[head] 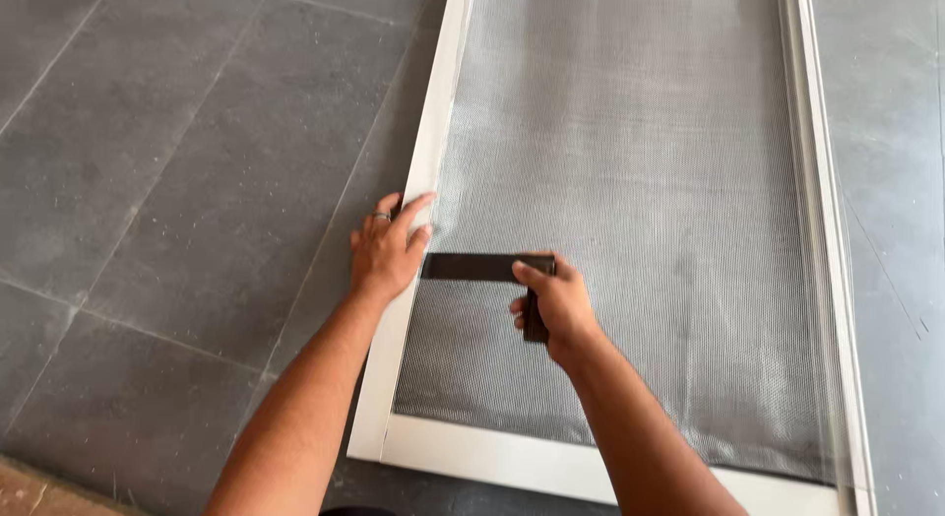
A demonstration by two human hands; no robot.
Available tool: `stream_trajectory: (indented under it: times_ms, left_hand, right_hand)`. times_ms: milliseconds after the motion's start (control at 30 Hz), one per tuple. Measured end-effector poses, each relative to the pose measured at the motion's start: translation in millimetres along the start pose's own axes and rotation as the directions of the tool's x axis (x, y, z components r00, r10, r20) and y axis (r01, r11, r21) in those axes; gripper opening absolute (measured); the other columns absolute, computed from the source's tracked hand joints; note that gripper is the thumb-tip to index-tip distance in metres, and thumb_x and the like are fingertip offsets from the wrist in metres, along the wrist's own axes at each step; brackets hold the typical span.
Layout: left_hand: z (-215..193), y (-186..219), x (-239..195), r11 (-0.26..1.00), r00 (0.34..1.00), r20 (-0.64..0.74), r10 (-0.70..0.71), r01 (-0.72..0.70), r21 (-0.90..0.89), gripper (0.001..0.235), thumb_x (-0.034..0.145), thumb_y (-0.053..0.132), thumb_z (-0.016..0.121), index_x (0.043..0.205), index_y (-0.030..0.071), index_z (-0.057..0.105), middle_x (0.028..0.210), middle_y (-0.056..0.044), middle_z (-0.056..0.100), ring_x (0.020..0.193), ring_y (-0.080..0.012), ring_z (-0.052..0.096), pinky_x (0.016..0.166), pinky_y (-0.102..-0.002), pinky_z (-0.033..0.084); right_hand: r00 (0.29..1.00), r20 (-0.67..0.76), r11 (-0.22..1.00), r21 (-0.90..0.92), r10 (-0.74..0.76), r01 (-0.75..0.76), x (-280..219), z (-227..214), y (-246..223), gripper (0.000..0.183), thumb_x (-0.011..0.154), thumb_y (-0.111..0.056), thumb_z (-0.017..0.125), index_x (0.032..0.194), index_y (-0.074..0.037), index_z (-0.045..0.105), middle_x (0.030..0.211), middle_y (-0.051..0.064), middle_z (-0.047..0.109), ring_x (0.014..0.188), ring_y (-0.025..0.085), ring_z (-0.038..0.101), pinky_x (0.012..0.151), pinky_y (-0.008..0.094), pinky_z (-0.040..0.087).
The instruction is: The person lays a mesh screen over a rectangular window frame, aligns it, and uses a flat tool to press the screen into the frame's groove. The person works along each side of the frame to secure the screen in place.
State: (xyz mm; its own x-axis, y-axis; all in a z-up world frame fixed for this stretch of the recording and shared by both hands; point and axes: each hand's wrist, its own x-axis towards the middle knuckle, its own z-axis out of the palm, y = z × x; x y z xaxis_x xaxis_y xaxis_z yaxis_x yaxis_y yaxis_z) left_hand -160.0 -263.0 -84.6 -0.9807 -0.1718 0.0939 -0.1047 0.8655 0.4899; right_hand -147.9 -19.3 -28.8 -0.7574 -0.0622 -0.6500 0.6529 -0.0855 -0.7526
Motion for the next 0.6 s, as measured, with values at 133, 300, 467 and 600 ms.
stream_trajectory:
  times_ms: [133,300,467,600]
  left_hand:
    - [4,5,-6,0.996,0.996,-0.050,0.069,-0.066,0.058,0.049,0.097,0.032,0.061,0.145,0.039,0.056,0.156,-0.010,0.044,0.131,-0.0354,0.050,0.100,-0.059,0.040]
    - [5,2,-3,0.996,0.997,-0.057,0.050,-0.046,0.081,0.046,0.100,0.032,0.059,0.145,0.038,0.056,0.158,-0.007,0.044,0.128,-0.0358,0.050,0.103,-0.060,0.038]
    - [5,3,-8,0.999,0.998,-0.033,0.045,-0.044,0.007,0.045,0.101,0.029,0.056,0.145,0.038,0.057,0.158,-0.008,0.042,0.128,-0.0358,0.049,0.105,-0.059,0.036]
    - [2,6,-4,0.999,0.998,-0.043,0.046,-0.046,0.018,0.044,0.099,0.027,0.057,0.141,0.038,0.060,0.157,-0.007,0.044,0.128,-0.0351,0.049,0.105,-0.057,0.038]
  right_hand:
    - [1.000,0.000,0.989,0.145,0.000,0.000,3,-1,8,0.020,0.093,-0.014,0.065,0.111,-0.008,0.056,0.095,0.009,0.063,0.053,0.017,0.059,0.043,0.034,0.051]
    - [0.985,-0.089,0.958,-0.259,-0.147,0.120,-42,53,-9,0.025,0.095,-0.019,0.063,0.116,-0.010,0.052,0.082,0.010,0.068,0.051,0.018,0.063,0.041,0.032,0.051]
    - [0.987,-0.043,0.940,-0.315,-0.154,0.133,-61,72,-44,0.022,0.097,-0.016,0.060,0.115,-0.007,0.052,0.075,0.013,0.068,0.049,0.019,0.064,0.038,0.033,0.051]
    - [1.000,-0.022,0.996,-0.092,-0.015,0.013,-14,26,-46,0.022,0.097,-0.011,0.063,0.115,-0.003,0.056,0.090,0.014,0.066,0.054,0.016,0.061,0.042,0.033,0.052]
